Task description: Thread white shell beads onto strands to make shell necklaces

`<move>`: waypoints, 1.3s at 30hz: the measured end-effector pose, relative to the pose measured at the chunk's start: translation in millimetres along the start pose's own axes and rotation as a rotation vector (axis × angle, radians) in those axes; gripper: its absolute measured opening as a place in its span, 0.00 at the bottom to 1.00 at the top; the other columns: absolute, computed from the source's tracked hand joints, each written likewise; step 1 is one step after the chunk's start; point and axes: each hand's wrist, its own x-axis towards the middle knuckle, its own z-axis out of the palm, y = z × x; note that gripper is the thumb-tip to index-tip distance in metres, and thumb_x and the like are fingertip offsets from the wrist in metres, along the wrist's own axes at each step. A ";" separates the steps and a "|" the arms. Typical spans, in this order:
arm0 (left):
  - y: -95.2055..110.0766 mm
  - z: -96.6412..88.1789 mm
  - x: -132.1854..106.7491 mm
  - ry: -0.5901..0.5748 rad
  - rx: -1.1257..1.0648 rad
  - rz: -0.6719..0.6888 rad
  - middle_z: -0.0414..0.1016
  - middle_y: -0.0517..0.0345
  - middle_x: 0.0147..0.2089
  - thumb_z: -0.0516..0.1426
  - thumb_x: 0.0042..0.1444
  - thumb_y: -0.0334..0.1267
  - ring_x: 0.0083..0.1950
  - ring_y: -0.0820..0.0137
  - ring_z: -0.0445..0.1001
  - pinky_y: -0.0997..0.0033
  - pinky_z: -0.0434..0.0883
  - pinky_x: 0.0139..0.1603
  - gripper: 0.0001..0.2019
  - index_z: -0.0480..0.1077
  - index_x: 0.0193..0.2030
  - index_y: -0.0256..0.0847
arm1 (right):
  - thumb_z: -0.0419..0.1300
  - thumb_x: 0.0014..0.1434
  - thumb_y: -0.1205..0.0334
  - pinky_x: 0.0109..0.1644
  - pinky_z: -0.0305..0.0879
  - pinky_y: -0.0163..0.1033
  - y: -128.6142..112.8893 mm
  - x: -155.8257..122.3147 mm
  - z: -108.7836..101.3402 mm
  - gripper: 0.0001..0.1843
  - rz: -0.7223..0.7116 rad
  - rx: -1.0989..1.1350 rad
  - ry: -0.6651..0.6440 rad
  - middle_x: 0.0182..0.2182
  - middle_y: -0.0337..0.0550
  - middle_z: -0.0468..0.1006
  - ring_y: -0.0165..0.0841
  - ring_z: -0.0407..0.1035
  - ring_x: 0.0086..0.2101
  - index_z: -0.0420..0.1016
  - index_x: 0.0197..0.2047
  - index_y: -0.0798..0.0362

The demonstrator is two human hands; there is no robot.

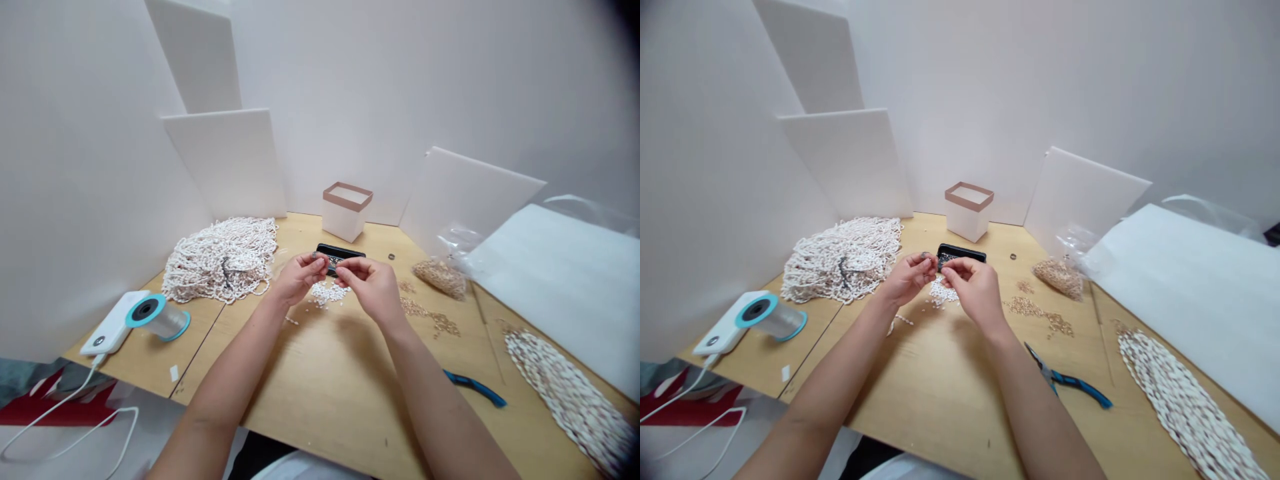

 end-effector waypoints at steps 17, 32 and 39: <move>-4.0 6.4 -3.7 -0.034 -0.085 0.009 0.78 0.57 0.34 0.71 0.41 0.36 0.32 0.73 0.74 0.69 0.70 0.39 0.12 0.78 0.34 0.37 | 0.63 0.59 0.54 0.36 0.72 0.38 -3.4 -11.4 13.3 0.11 -0.122 -0.056 0.005 0.31 0.45 0.79 0.34 0.75 0.31 0.74 0.37 0.54; 0.2 9.2 -3.5 0.007 0.003 0.061 0.77 0.57 0.34 0.72 0.37 0.35 0.33 0.73 0.73 0.69 0.70 0.40 0.12 0.78 0.30 0.36 | 0.62 0.58 0.52 0.39 0.73 0.39 -2.8 -13.7 14.9 0.12 -0.124 -0.134 0.036 0.33 0.47 0.81 0.36 0.76 0.34 0.74 0.36 0.53; 0.7 8.8 -3.4 -0.001 0.036 0.077 0.77 0.56 0.35 0.71 0.39 0.35 0.34 0.72 0.74 0.67 0.70 0.42 0.11 0.78 0.30 0.36 | 0.62 0.58 0.54 0.38 0.73 0.38 -4.0 -13.7 14.8 0.10 -0.135 -0.128 0.033 0.33 0.46 0.80 0.36 0.75 0.34 0.74 0.36 0.53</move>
